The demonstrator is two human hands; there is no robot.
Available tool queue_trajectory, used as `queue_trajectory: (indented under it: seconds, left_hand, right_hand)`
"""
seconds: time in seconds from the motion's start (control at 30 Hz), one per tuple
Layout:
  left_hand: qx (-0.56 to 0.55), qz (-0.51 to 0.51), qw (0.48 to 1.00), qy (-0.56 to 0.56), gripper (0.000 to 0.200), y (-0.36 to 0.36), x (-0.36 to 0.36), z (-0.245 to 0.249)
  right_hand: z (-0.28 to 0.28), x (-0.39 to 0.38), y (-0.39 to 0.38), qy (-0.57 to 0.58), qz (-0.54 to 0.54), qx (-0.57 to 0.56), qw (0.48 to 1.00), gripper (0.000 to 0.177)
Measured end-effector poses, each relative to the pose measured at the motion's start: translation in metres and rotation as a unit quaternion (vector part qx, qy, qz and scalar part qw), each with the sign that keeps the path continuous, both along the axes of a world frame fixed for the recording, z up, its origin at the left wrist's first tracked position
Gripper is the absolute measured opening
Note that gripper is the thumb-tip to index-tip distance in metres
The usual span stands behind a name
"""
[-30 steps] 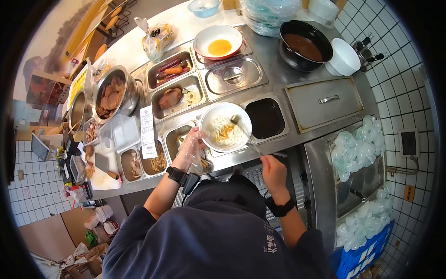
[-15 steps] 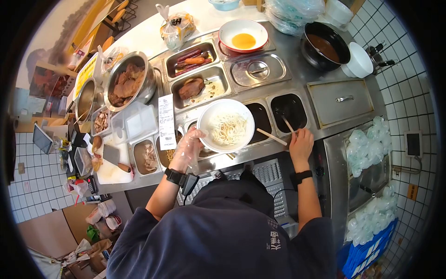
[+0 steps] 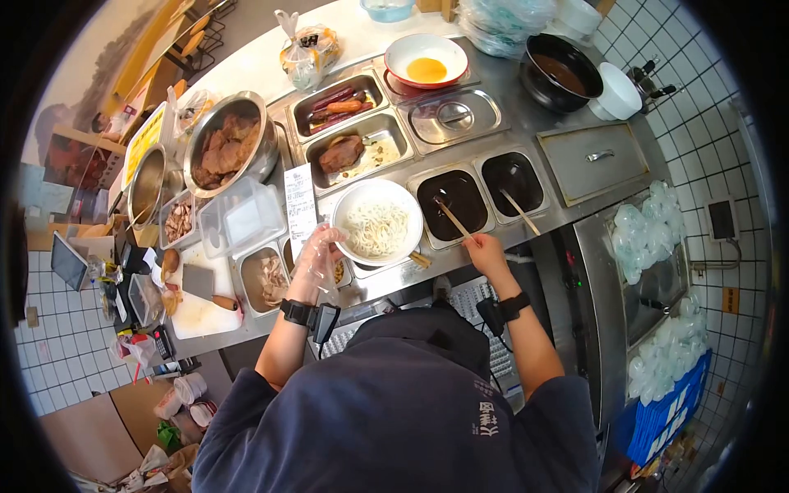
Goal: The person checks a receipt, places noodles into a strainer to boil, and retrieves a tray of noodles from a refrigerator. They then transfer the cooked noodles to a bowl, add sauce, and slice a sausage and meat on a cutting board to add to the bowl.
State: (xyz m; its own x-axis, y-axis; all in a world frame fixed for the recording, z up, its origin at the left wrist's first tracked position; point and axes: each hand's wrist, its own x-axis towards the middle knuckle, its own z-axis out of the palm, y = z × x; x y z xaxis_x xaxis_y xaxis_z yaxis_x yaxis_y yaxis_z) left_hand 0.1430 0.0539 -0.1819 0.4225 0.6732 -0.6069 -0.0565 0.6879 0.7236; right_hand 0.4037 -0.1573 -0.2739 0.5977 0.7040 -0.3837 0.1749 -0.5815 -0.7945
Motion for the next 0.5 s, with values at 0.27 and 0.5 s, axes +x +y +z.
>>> queue_trajectory:
  seconds: [0.27, 0.5]
  left_hand:
    - [0.012, -0.024, 0.999, 0.024, 0.044, 0.006, 0.02, -0.016]
    - [-0.004, -0.041, 0.999, -0.014, 0.043, 0.004, 0.021, -0.011]
  right_hand:
    - [0.094, -0.033, -0.027, 0.115, -0.054, 0.063, 0.99, 0.021]
    - [0.028, -0.025, -0.035, 0.025, -0.093, 0.083, 0.992, 0.023]
